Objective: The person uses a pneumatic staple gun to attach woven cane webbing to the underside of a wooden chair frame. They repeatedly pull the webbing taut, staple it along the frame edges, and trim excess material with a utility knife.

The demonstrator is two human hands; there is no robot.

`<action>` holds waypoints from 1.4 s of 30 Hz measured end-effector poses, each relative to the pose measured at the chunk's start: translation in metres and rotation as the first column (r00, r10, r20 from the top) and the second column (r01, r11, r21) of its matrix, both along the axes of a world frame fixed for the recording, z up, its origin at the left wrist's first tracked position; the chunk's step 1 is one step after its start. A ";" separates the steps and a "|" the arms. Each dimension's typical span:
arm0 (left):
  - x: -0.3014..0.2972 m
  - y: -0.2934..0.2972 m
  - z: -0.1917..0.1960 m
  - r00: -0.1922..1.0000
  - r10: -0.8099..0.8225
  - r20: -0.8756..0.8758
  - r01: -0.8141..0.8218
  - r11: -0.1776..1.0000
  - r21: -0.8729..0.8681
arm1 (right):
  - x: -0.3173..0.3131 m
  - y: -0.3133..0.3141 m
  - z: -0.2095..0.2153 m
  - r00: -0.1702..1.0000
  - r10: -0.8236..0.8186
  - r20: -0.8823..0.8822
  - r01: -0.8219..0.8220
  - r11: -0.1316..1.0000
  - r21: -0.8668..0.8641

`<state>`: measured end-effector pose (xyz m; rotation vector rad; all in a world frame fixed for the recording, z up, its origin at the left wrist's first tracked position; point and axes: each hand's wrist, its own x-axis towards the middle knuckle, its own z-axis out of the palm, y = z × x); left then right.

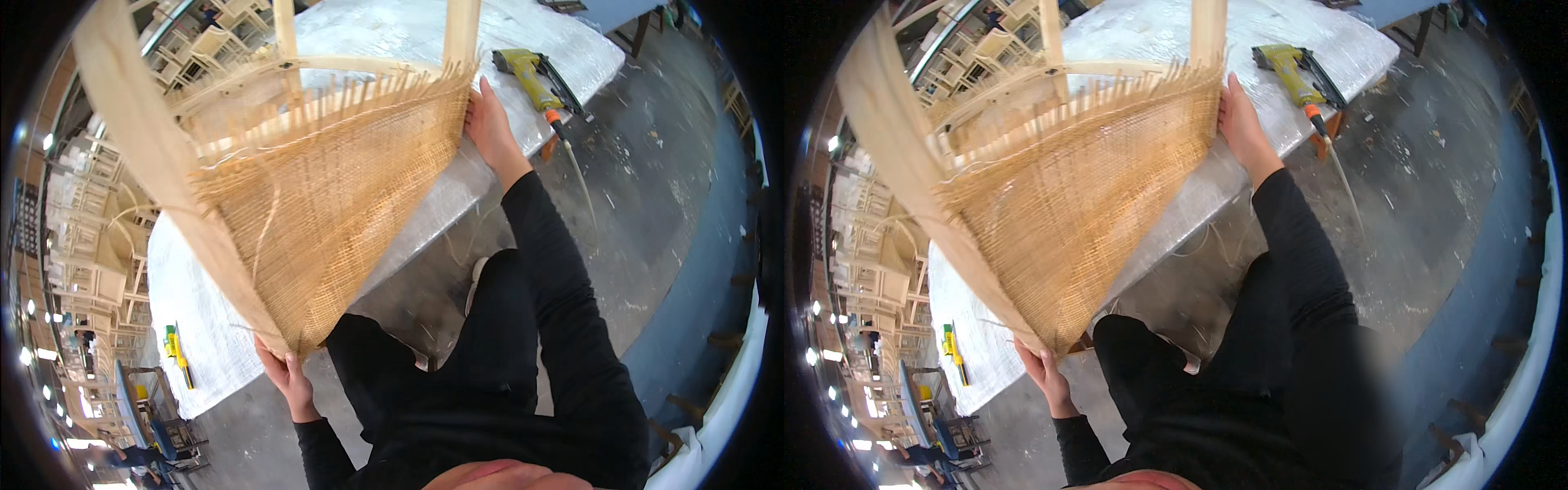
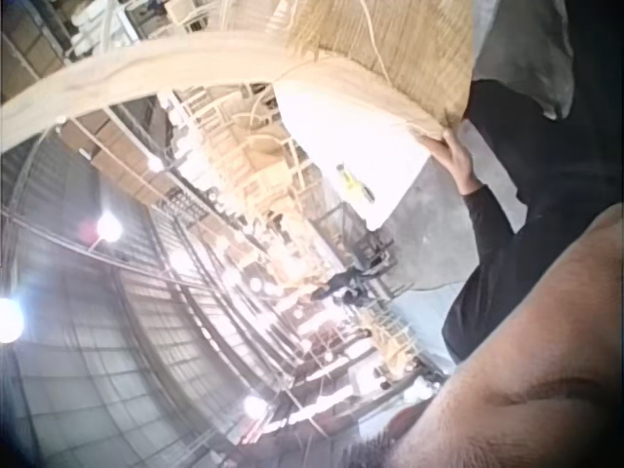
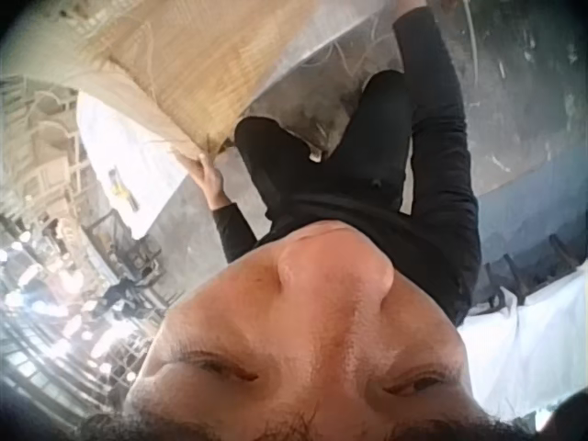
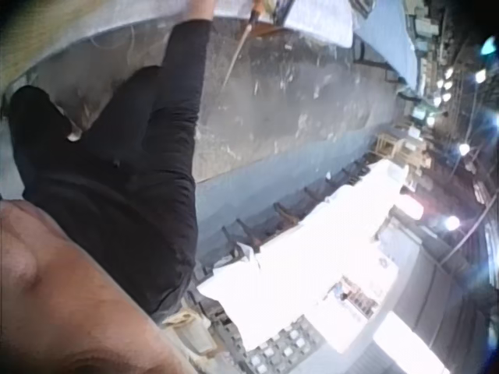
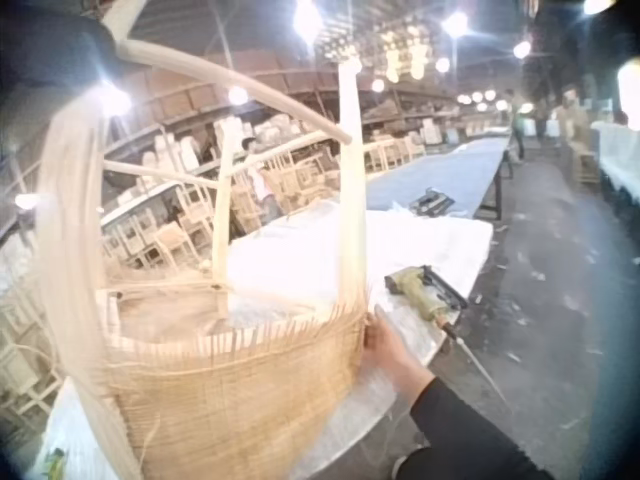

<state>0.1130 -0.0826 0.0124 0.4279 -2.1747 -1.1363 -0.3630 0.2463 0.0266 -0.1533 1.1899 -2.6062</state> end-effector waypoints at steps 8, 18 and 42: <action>-0.047 0.014 0.065 0.990 0.121 -0.074 -0.134 0.966 -0.221 | 0.012 -0.006 -0.006 0.983 -0.141 -0.113 0.156 0.979 0.129; -0.012 -0.086 0.116 0.990 0.095 -0.103 -0.100 0.994 -0.049 | 0.110 -0.024 0.010 0.996 -0.034 -0.083 0.047 0.985 0.167; 0.036 -0.079 0.174 0.685 0.475 0.553 0.076 0.708 -0.703 | 0.175 -0.047 -0.021 0.971 -0.214 -0.107 0.195 0.967 -0.162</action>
